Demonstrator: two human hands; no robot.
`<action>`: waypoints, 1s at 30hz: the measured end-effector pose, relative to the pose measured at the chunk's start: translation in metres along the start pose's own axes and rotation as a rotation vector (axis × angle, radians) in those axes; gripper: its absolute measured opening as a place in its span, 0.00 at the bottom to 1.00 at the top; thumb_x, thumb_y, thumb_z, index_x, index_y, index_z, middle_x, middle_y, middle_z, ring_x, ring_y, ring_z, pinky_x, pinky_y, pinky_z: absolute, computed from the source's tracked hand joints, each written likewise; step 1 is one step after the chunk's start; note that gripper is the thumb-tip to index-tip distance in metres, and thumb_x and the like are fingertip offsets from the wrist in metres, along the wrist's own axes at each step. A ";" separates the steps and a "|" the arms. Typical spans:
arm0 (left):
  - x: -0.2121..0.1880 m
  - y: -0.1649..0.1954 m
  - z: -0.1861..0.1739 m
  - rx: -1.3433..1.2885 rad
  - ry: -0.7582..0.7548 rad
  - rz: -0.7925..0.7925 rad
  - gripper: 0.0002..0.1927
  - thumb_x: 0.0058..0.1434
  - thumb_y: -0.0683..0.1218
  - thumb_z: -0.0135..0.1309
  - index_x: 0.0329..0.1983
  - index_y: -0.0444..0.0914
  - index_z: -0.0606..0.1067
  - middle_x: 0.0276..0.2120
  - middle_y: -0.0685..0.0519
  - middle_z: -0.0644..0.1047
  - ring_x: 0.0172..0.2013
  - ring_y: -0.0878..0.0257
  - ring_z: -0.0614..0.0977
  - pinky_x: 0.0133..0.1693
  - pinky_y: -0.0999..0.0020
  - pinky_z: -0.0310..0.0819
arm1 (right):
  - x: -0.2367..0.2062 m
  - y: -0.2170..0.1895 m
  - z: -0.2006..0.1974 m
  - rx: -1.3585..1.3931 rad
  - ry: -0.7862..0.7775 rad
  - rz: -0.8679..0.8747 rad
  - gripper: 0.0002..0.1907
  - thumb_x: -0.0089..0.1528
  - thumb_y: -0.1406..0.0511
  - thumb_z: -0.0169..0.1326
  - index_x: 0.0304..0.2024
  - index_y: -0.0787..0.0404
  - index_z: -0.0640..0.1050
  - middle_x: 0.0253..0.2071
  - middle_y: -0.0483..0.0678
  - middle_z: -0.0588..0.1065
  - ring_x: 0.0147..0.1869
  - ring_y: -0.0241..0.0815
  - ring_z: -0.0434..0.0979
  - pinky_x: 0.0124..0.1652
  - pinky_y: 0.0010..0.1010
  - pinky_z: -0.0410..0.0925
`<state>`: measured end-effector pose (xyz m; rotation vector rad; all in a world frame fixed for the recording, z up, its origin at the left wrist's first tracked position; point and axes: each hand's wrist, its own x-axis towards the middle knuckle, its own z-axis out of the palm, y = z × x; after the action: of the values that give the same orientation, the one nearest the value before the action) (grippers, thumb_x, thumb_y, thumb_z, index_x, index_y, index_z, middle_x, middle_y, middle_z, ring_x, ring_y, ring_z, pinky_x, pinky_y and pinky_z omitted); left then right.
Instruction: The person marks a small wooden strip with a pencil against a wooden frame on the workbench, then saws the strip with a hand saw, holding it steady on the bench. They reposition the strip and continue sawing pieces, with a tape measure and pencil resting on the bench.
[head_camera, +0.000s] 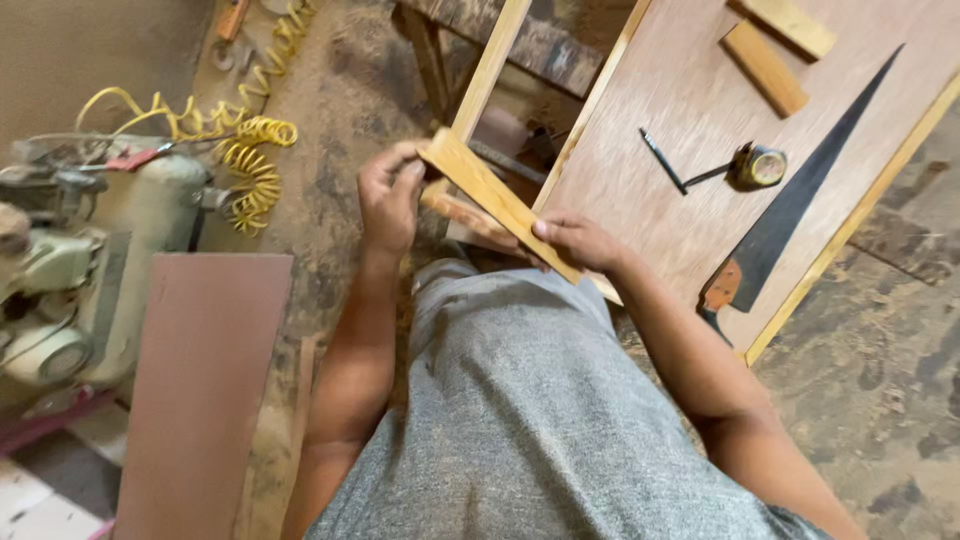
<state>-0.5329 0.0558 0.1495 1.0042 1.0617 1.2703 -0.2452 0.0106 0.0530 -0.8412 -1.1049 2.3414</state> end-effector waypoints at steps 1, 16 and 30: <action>0.003 0.004 -0.001 -0.112 -0.063 -0.018 0.11 0.69 0.38 0.44 0.45 0.29 0.77 0.39 0.53 0.80 0.40 0.68 0.82 0.48 0.71 0.79 | -0.001 0.005 -0.003 -0.048 0.033 0.007 0.23 0.70 0.52 0.48 0.42 0.64 0.80 0.33 0.46 0.78 0.34 0.34 0.77 0.36 0.27 0.70; 0.116 -0.014 -0.080 -0.481 -0.277 -0.417 0.14 0.72 0.40 0.44 0.28 0.37 0.68 0.21 0.55 0.70 0.18 0.72 0.66 0.23 0.72 0.64 | 0.068 -0.020 0.106 -0.917 1.036 -0.062 0.14 0.68 0.59 0.58 0.40 0.66 0.78 0.26 0.54 0.70 0.29 0.45 0.69 0.31 0.36 0.66; 0.173 0.033 -0.102 -0.268 -0.969 -0.244 0.07 0.69 0.39 0.46 0.43 0.33 0.75 0.36 0.53 0.76 0.34 0.67 0.77 0.39 0.71 0.76 | 0.122 -0.028 0.193 -1.114 1.508 -0.480 0.21 0.68 0.54 0.53 0.44 0.68 0.78 0.38 0.57 0.77 0.40 0.54 0.81 0.41 0.38 0.73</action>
<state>-0.6381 0.2295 0.1496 1.0569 0.2356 0.5613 -0.4617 -0.0051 0.1299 -1.8422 -1.3961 0.1328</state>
